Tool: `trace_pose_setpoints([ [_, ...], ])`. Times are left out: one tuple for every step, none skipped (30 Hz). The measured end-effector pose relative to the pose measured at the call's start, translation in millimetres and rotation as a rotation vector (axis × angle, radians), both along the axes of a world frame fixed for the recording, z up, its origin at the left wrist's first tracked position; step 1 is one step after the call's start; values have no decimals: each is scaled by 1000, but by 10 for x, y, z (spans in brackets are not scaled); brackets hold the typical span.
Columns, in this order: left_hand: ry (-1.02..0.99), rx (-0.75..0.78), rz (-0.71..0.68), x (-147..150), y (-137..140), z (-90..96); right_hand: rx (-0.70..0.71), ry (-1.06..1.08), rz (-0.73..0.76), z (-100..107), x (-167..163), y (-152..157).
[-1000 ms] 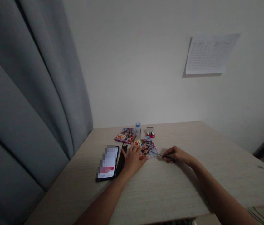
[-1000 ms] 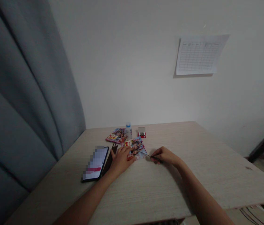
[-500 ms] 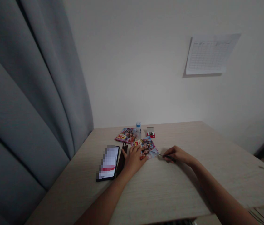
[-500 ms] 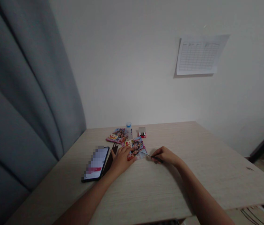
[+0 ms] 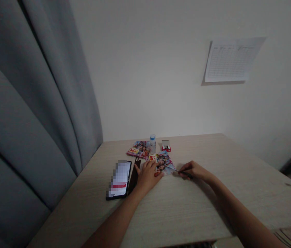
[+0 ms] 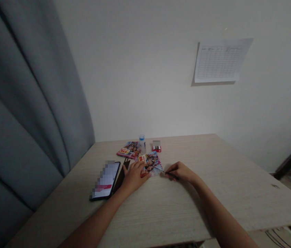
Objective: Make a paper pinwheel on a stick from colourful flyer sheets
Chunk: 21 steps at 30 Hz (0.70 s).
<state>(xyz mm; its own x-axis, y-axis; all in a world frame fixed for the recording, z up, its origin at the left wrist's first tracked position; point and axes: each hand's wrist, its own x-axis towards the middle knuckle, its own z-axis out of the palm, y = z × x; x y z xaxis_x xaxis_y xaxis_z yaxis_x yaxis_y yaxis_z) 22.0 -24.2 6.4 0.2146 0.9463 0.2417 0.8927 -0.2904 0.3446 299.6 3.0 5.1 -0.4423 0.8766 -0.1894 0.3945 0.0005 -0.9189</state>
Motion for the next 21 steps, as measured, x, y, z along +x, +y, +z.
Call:
trace_pose_setpoints([
  [-1,3,-4,0,-3,2,-2,2,2,-4,-6,2],
  [0,4,-7,0,-6,5,-2,5,2,-5,-12,2],
  [3,3,-8,0,-9,8,-1,7,4,-4,-18,1],
  [8,1,-8,1,-11,12,0,9,3,0,-23,0],
  [14,-3,-7,2,-13,16,0,11,0,4,-27,-2],
  [21,-6,-5,3,-14,20,0,15,-4,7,-30,-3],
  [27,-9,-3,4,-15,25,0,19,-8,11,-32,-5],
  [30,-13,-1,5,-15,30,-2,24,-10,13,-33,-6],
  [33,-16,-1,5,-16,33,-5,27,-10,15,-34,-7],
  [33,-18,-1,5,-16,36,-6,31,-10,17,-34,-8],
  [32,-18,-3,4,-16,38,-7,33,-6,19,-34,-10],
  [30,-19,-4,3,-17,39,-10,32,-1,23,-33,-12],
  [27,-21,-6,1,-17,39,-13,28,2,28,-33,-16],
  [21,-21,-9,0,-17,39,-17,24,5,36,-32,-20],
  [15,-22,-12,-2,-16,38,-21,20,8,46,-32,-25],
  [8,-25,-15,-4,-16,37,-23,17,9,58,-32,-30],
  [1,-27,-19,-6,-15,37,-22,16,10,72,-32,-36],
  [-4,-30,-22,-7,-14,37,-18,17,9,87,-33,-43],
  [-5,-33,-24,-7,-12,38,-16,18,7,103,-36,-50],
  [-3,-38,-23,-7,-11,39,-15,15,4,120,-39,-58],
  [3,-42,-20,-6,-10,40,-18,10,2,136,-43,-66],
])
